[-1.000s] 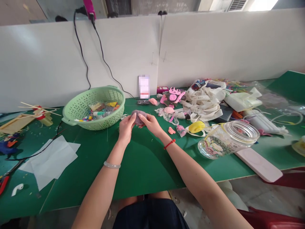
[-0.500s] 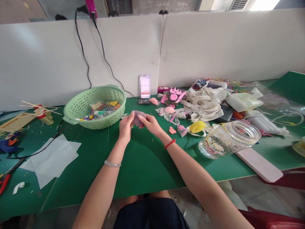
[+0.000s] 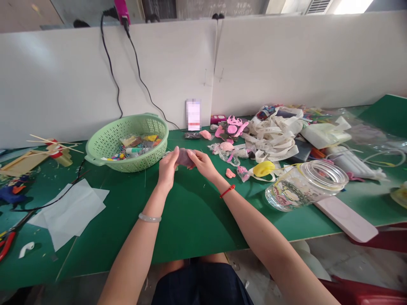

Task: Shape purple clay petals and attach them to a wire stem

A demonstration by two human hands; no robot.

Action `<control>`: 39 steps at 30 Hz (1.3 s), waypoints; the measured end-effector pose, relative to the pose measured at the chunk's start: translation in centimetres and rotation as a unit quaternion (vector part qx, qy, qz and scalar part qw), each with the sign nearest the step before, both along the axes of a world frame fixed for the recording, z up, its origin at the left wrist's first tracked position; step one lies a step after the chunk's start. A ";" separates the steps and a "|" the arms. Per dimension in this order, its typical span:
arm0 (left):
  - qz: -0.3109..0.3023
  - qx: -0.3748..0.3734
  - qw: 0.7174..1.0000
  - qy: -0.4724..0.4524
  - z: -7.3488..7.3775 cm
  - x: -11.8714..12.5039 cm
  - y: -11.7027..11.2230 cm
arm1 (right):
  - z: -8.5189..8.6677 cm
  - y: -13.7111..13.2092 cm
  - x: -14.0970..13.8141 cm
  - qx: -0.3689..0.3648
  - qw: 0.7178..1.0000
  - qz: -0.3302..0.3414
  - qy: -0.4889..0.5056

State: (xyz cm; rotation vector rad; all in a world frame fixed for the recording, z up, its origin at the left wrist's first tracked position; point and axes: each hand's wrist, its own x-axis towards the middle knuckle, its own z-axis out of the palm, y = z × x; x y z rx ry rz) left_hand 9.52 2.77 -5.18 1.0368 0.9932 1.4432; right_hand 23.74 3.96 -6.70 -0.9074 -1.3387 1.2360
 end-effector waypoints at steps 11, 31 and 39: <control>-0.018 0.070 0.969 0.235 -1.5 0.2 -0.2 | 0.0 0.2 0.4 -0.102 0.979 -0.109 0.139; 0.029 0.108 0.957 0.269 -3.3 0.3 0.8 | -0.8 0.5 0.9 0.024 0.996 -0.082 0.025; -0.048 0.099 0.977 0.184 -2.9 2.7 -1.0 | -1.5 0.1 -0.9 -0.017 0.988 -0.112 0.103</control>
